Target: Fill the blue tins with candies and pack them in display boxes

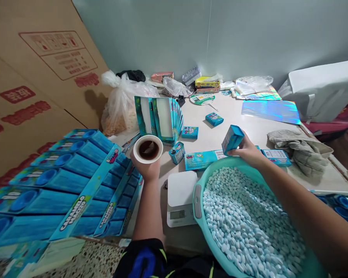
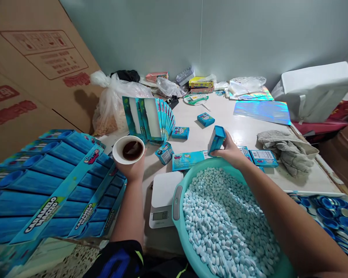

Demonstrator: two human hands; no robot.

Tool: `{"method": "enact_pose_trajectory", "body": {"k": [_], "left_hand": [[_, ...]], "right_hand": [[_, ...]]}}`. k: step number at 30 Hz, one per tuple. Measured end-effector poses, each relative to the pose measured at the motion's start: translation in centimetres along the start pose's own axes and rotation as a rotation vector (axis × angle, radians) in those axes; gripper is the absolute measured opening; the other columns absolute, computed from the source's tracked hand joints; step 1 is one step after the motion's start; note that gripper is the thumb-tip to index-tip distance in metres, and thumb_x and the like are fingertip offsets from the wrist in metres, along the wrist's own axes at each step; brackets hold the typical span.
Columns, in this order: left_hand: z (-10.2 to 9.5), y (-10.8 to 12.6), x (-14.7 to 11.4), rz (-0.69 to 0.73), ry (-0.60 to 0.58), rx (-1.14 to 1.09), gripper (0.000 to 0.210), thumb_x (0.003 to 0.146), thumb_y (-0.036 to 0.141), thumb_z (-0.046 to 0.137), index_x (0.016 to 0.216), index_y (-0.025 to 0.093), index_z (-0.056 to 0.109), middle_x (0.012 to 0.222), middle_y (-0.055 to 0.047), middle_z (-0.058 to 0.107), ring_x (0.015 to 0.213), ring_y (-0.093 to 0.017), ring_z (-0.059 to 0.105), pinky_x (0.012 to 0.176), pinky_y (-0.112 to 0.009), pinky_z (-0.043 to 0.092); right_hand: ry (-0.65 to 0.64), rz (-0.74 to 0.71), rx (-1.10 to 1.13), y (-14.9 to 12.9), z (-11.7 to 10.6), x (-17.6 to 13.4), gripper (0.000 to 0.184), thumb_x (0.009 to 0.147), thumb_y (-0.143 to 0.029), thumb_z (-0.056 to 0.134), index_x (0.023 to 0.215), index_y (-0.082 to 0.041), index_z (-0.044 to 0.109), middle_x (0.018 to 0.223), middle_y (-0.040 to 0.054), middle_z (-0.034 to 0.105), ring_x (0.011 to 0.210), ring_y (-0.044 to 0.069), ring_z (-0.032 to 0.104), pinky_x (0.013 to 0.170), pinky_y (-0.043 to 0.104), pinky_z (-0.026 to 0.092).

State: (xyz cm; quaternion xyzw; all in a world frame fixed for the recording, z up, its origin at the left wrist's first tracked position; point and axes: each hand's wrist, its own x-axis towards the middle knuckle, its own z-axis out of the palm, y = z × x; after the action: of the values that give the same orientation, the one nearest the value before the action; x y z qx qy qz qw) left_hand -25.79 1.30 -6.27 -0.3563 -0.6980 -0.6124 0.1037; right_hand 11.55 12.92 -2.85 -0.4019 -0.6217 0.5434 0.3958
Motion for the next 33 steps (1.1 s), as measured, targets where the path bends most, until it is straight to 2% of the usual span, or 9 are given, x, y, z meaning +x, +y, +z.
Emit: {"method": "enact_pose_trajectory", "body": {"k": [3,9,13,18,23,28,33], "left_hand": [[-0.4,-0.1,-0.1,0.073,0.069,0.047,0.082,0.065,0.032,0.094,0.133,0.016,0.051,0.139,-0.017,0.061,0.142,-0.036,0.055,0.124,-0.057,0.044],[-0.6,-0.4,-0.1,0.113,0.060,0.054,0.079,0.068,0.032,0.094,0.133,0.016,0.052,0.139,-0.017,0.061,0.138,-0.034,0.058,0.121,-0.056,0.047],[0.1,-0.6,-0.1,0.079,0.086,-0.005,0.080,0.068,0.031,0.094,0.134,0.017,0.052,0.139,-0.017,0.061,0.135,-0.034,0.060,0.120,-0.055,0.049],[0.4,-0.5,-0.3,0.017,0.087,-0.050,0.085,0.069,0.033,0.094,0.139,0.017,0.049,0.140,-0.018,0.060,0.133,-0.033,0.062,0.116,-0.055,0.051],[0.4,-0.7,-0.5,0.084,0.134,0.043,0.081,0.068,0.033,0.094,0.134,0.015,0.051,0.138,-0.019,0.060,0.138,-0.034,0.057,0.121,-0.053,0.047],[3.2,-1.7,0.4,-0.091,0.143,0.065,0.083,0.072,0.026,0.090,0.140,0.010,0.045,0.141,-0.022,0.057,0.142,-0.033,0.054,0.123,-0.048,0.044],[5.9,-3.1,3.2,-0.226,0.147,0.111,0.086,0.073,0.017,0.086,0.145,0.009,0.039,0.147,-0.025,0.051,0.147,-0.034,0.049,0.126,-0.049,0.039]], "right_hand": [[-0.008,-0.002,0.019,0.3,-0.2,0.0,0.092,0.059,-0.031,0.094,0.137,-0.034,0.046,0.111,0.0006,0.064,0.112,0.030,0.062,0.097,0.049,0.055],[-0.012,0.000,-0.020,0.5,-0.3,0.0,0.092,0.062,-0.033,0.095,0.140,-0.035,0.047,0.113,0.0015,0.065,0.114,0.031,0.063,0.100,0.052,0.056],[0.006,-0.004,-0.029,0.9,-0.4,0.1,0.104,0.062,-0.034,0.094,0.151,-0.037,0.040,0.122,0.0039,0.064,0.119,0.033,0.063,0.102,0.054,0.056],[-0.011,-0.001,-0.010,1.4,-0.6,0.3,0.113,0.063,-0.033,0.094,0.157,-0.042,0.032,0.131,0.0045,0.062,0.127,0.032,0.060,0.111,0.057,0.051],[-0.016,0.027,0.000,1.2,-0.6,0.2,0.115,0.063,-0.034,0.095,0.158,-0.040,0.030,0.130,0.0046,0.061,0.128,0.033,0.059,0.113,0.060,0.048],[0.010,0.016,0.032,0.9,-0.4,0.3,0.112,0.056,-0.029,0.095,0.153,-0.039,0.038,0.130,0.0047,0.061,0.127,0.034,0.059,0.111,0.059,0.050],[-0.006,0.001,0.090,0.8,-0.3,0.5,0.104,0.057,-0.025,0.090,0.148,-0.038,0.043,0.130,0.0033,0.061,0.122,0.032,0.061,0.102,0.051,0.056]]}}
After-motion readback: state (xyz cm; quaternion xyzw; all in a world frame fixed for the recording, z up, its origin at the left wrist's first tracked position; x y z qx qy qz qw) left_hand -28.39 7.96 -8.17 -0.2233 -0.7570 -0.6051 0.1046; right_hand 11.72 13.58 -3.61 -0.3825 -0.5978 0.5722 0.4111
